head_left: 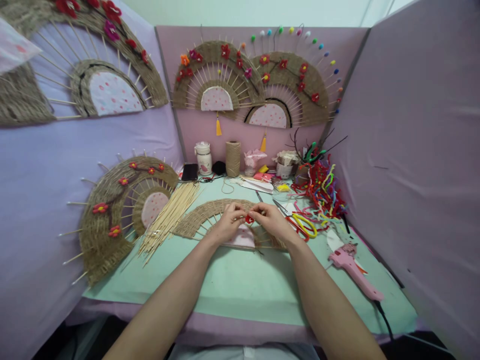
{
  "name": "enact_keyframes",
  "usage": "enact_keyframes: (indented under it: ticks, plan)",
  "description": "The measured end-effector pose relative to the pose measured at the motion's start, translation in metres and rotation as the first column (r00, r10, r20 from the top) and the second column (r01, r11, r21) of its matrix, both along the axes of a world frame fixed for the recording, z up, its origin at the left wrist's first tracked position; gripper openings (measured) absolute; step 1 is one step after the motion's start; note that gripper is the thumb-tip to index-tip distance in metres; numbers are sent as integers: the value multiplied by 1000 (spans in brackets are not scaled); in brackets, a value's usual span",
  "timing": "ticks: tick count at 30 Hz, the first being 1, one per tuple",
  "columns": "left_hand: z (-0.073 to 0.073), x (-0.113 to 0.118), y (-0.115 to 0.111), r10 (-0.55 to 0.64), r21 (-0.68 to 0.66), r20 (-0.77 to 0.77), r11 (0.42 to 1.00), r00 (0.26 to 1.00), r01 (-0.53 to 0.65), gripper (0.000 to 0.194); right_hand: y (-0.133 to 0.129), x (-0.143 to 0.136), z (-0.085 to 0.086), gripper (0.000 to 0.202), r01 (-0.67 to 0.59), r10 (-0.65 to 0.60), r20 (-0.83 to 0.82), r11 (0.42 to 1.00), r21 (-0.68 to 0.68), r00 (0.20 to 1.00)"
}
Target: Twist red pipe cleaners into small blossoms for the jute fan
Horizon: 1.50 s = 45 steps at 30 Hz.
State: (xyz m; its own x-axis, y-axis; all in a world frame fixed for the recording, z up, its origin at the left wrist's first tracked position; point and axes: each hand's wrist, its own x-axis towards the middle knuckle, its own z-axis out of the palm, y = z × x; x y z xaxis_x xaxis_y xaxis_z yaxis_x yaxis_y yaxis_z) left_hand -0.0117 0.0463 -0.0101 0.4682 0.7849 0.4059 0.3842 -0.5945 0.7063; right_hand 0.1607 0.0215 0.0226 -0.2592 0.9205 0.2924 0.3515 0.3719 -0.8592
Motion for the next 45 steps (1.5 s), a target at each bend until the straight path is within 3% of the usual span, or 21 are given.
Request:
enact_keyframes:
  ticks: [6,13,16,21,25,34,45]
  plan:
    - [4,1,-4,-17,21,-143,1000,990,20,19,3,3,-7,20,-51,44,135,998,44,990]
    - [4,0,-5,-17,56,-171,998,985,27,22,3,0,-10,20,-10,-18,231,993,121,973]
    - [2,0,-4,-4,53,-114,999,994,10,19,4,-1,-10,22,12,-28,177,995,95,984]
    - [4,-2,0,75,21,124,997,989,-78,16,6,0,-5,28,109,-108,-30,994,25,994]
    - [3,-3,3,94,7,218,995,971,-98,19,4,-1,-3,31,61,-67,-97,996,-62,993]
    - [-1,-1,4,105,21,193,994,976,-111,17,3,-3,-4,28,26,-60,-181,983,-184,982]
    - [0,1,2,102,-61,188,994,977,-92,18,2,-6,-9,30,82,-135,-202,965,-250,970]
